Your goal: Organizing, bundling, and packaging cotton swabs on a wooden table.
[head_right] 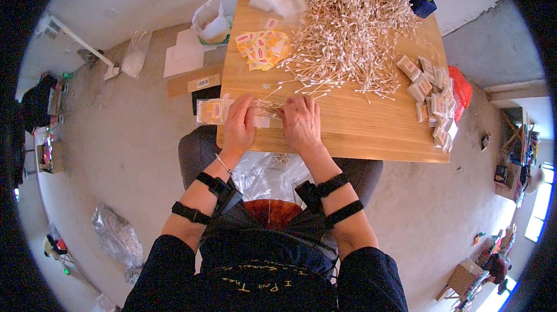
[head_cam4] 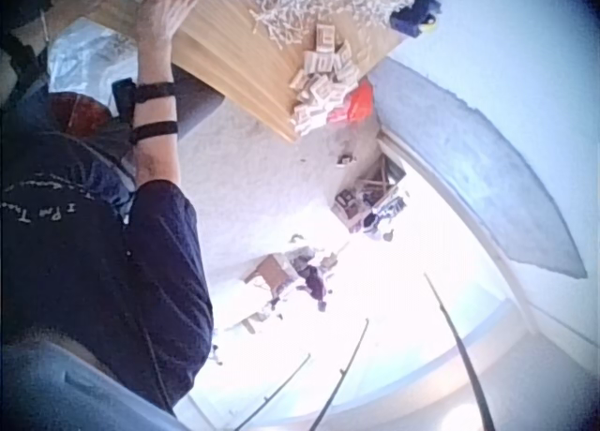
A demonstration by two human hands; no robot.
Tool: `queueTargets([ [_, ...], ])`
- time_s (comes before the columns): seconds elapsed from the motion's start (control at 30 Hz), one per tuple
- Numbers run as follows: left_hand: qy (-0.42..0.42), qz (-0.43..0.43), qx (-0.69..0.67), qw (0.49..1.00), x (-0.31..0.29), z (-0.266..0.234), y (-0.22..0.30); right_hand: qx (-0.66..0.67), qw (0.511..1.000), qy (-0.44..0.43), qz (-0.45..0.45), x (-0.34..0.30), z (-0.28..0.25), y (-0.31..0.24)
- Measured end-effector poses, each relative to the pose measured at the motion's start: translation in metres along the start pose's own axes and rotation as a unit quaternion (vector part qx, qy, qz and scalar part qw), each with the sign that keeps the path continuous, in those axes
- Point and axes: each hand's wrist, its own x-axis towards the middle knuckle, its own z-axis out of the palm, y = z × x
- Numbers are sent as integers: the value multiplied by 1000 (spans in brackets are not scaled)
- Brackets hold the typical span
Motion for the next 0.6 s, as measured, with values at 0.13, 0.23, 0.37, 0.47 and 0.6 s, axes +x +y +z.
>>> queueTargets([
  [0.13, 2, -4, -6, 1000, -1, -5, -2, 31, 999, 0, 12, 5, -5, -2],
  [0.23, 6, -18, -20, 1000, -2, -5, -2, -7, 1000, -3, -16, 11, -5, -1],
  [0.37, 20, -52, -46, 997, -1, -6, -3, -21, 999, -34, -31, 17, -3, 3],
  [0.47, 23, -59, -41, 997, -2, -7, -4, -28, 998, -51, -22, 21, 0, 6],
  [0.6, 31, -51, -16, 998, 0, -8, -5, -60, 996, -55, -30, 21, -1, 6],
])
